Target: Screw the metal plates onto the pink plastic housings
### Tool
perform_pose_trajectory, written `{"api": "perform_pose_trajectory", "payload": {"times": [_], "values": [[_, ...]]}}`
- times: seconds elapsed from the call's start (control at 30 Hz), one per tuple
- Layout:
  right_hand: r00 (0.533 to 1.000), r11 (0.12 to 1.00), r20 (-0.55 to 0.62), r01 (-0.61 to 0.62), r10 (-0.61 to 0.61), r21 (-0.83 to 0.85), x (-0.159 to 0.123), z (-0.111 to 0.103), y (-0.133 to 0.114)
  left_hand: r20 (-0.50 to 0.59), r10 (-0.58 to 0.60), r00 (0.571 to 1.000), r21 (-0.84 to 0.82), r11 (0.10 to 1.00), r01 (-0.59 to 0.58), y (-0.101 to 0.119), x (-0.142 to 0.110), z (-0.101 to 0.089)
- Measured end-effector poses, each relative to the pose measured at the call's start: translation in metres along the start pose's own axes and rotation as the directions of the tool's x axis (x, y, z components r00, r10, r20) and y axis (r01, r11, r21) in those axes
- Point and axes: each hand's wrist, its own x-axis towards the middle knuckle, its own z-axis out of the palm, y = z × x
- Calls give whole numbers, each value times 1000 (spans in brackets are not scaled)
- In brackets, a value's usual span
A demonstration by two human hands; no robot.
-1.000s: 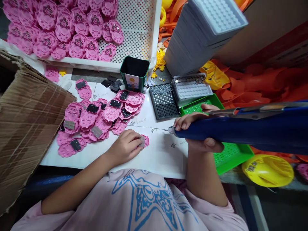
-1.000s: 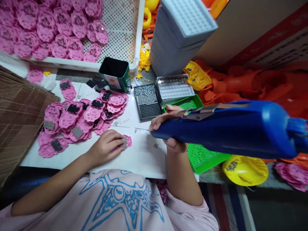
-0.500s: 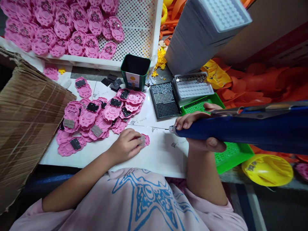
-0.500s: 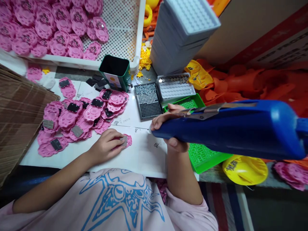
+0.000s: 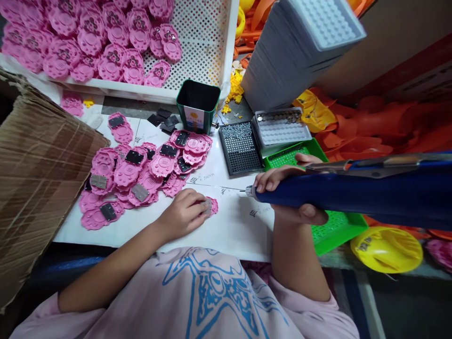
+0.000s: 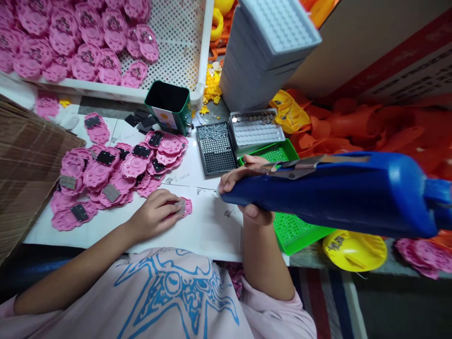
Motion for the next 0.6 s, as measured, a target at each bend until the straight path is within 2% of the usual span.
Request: {"api": "perform_pose_trajectory", "payload": {"times": [0.17, 0.23, 0.4, 0.6], "values": [[1000, 1000, 10, -7, 7, 22, 3, -1, -5, 8, 11, 1000, -3, 1000, -11, 0, 0, -1], [1000, 1000, -20, -18, 18, 3, 9, 0, -10, 25, 19, 1000, -3, 1000, -19, 0, 2, 0], [980, 993, -196, -37, 15, -109, 40, 4, -15, 59, 94, 994, -34, 995, -92, 3, 11, 8], [920, 990, -392, -53, -2, -130, 76, 8, 7, 45, 131, 990, -67, 990, -128, 2, 17, 15]]}}
